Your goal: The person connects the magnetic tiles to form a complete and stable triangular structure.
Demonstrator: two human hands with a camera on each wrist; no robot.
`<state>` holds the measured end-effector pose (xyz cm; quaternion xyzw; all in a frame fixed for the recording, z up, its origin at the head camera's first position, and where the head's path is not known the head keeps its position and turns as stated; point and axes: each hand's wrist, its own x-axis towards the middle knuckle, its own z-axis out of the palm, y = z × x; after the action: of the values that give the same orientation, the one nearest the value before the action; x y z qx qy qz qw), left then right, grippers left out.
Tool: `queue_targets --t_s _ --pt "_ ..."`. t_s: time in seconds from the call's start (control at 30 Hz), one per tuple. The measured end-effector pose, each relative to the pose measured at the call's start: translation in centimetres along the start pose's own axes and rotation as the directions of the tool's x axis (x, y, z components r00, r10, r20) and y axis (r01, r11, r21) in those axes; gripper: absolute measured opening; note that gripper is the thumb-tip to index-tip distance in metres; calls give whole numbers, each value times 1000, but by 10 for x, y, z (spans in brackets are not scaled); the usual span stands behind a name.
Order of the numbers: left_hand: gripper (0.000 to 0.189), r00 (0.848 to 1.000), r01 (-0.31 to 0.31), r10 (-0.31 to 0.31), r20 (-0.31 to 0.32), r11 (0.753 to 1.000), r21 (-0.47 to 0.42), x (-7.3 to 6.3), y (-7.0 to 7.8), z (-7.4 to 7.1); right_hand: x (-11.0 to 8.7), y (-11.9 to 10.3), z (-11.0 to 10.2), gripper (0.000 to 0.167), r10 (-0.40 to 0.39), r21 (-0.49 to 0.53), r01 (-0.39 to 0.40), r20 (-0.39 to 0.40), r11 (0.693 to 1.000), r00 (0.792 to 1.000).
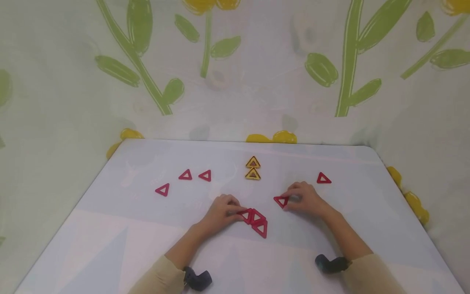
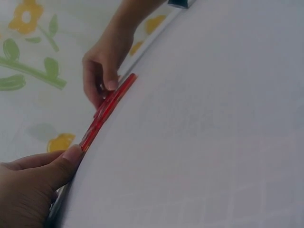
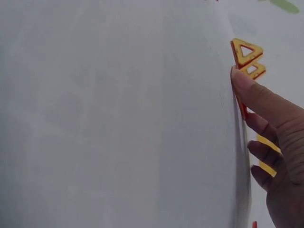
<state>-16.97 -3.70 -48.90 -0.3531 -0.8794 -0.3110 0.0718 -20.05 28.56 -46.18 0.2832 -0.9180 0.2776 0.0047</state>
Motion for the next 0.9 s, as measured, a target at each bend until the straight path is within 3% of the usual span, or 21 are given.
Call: queue_targets --t_s 0.4,0.9 --pt "27 1000 -2 2 10 1000 7 1 -1 1 3 -10 8 32 -68 -2 68 -2 998 998" --pt "27 1000 -19 18 15 999 30 1 -2 0 2 -24 23 31 -55 41 55 -3 998 999"
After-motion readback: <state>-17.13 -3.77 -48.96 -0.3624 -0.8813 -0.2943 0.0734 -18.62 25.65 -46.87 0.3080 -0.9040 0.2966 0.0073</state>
